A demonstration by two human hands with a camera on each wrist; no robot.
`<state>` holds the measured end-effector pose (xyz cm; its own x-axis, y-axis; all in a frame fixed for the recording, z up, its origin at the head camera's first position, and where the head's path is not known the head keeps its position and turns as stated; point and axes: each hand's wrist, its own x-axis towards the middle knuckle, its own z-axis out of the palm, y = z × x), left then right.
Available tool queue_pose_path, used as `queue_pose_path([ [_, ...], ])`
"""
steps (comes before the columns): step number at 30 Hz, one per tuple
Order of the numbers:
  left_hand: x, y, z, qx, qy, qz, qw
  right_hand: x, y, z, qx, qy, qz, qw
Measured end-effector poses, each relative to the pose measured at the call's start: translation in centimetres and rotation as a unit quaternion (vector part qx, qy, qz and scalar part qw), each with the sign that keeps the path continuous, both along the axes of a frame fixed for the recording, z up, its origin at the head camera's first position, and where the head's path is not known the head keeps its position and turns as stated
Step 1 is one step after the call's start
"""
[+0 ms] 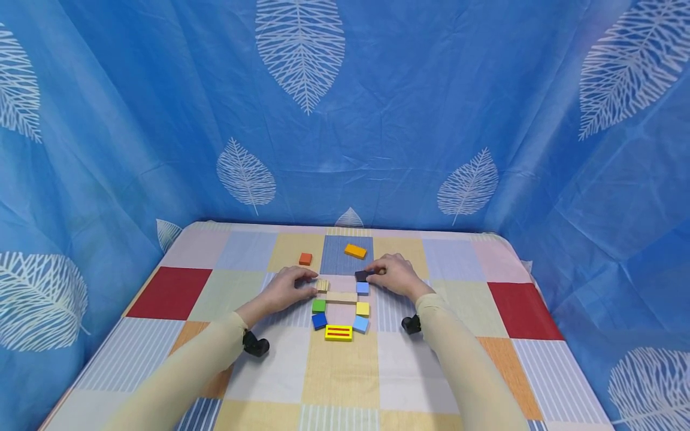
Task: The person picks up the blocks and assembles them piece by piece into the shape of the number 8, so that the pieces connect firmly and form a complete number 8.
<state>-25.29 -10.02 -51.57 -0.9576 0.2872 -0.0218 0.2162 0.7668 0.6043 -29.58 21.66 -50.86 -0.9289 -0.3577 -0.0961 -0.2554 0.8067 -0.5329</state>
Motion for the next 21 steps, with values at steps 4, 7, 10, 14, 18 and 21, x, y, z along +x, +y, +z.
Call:
queue_pose_path([
  [4,-0.5,-0.7,0.7,0.022,0.012,0.009,0.9997,-0.1,0.2,-0.2,0.0,-0.005,-0.006,1.0],
  [7,-1.3,-1.3,1.4,0.024,0.021,0.026,0.9991,0.0,0.3,-0.2,-0.003,-0.008,-0.007,0.9999],
  [10,-2.2,-1.9,1.9,0.021,0.02,0.04,0.9988,0.2,0.3,0.0,-0.008,-0.012,-0.006,0.9999],
  [14,-3.4,-2.5,2.5,0.009,0.011,0.045,0.9989,0.3,0.1,0.1,-0.011,-0.012,-0.002,0.9999],
  [18,-4.5,-2.8,2.8,-0.003,0.002,0.044,0.999,0.2,0.0,0.0,-0.01,-0.005,-0.001,0.9999],
  [21,-5.1,-3.0,2.7,-0.013,-0.007,0.034,0.9993,0.2,0.0,0.0,-0.01,-0.005,-0.002,0.9999],
])
